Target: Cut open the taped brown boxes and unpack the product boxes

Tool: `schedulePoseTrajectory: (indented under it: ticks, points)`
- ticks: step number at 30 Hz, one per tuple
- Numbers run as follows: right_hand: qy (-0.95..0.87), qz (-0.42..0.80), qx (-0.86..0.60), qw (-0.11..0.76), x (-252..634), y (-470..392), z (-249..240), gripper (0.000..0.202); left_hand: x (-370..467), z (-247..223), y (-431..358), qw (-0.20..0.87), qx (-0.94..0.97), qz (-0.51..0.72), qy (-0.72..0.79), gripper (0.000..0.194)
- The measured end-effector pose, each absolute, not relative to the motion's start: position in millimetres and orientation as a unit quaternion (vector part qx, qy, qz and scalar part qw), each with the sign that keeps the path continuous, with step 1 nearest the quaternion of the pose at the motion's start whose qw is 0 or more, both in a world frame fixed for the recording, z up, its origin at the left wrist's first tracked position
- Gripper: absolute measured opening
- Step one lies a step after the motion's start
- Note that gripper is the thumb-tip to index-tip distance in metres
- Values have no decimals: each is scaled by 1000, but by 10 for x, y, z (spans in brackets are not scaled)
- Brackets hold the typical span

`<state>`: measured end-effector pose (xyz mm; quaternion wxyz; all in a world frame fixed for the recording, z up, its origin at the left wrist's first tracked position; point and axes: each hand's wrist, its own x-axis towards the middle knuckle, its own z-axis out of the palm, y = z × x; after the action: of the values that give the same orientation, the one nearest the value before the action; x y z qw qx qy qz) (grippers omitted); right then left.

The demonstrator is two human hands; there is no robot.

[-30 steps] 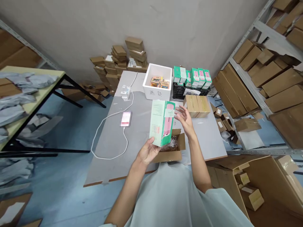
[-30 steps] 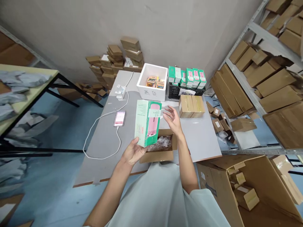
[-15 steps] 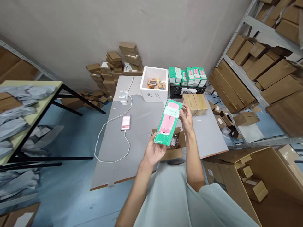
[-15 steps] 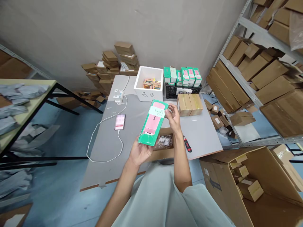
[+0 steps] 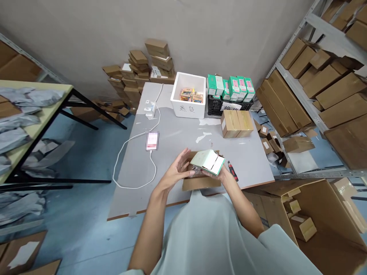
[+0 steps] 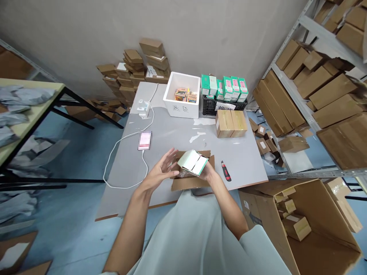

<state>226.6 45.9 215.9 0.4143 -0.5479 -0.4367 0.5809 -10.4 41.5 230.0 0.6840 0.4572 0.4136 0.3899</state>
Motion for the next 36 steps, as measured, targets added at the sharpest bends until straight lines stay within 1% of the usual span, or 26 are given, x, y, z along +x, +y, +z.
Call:
schedulePoseTrajectory:
  ticks: [2,3,5,8,11,14,17,20,22,24,26,28,31,33,36]
  points:
    - [-358,680,-528,363,2230,269,2113,48,-130,2199,454,699,497,337,389,125]
    - [-306,727,-516,335,2224,190,2106,47,-130,2165,459,704,514,316,375,122]
    - [-215,783,-502,296,2231,82,2117,49,-112,2137,449,704,536,291,363,109]
    - [-156,810,-496,271,2282,45,2161,55,-58,2167,416,691,536,295,384,92]
    - [-186,807,-499,256,2371,98,2206,58,16,2207,407,688,496,343,403,90]
    - [-262,754,-526,293,2478,160,2247,67,136,2205,418,703,413,401,418,89]
    - [-349,630,-568,398,2534,195,2299,69,321,2163,426,701,328,455,440,90]
    - [-419,497,-575,497,2471,199,2368,74,534,2122,406,668,291,497,471,94]
    - [-462,437,-576,513,2382,193,2417,83,653,2121,371,629,304,518,494,94]
    - [-497,387,-592,502,2300,195,2449,96,729,2151,324,593,332,529,508,92]
    - [-514,344,-613,492,2264,219,2450,105,745,2202,276,582,360,529,502,89]
    - [-504,340,-617,500,2286,270,2413,104,701,2250,237,599,371,520,483,85]
    - [-461,421,-577,527,2384,374,2301,95,562,2267,198,666,332,488,455,82]
    - [-438,478,-542,535,2445,429,2211,91,467,2238,178,717,285,460,441,84]
    - [-425,512,-518,538,2480,459,2099,89,380,2168,146,754,244,423,438,86]
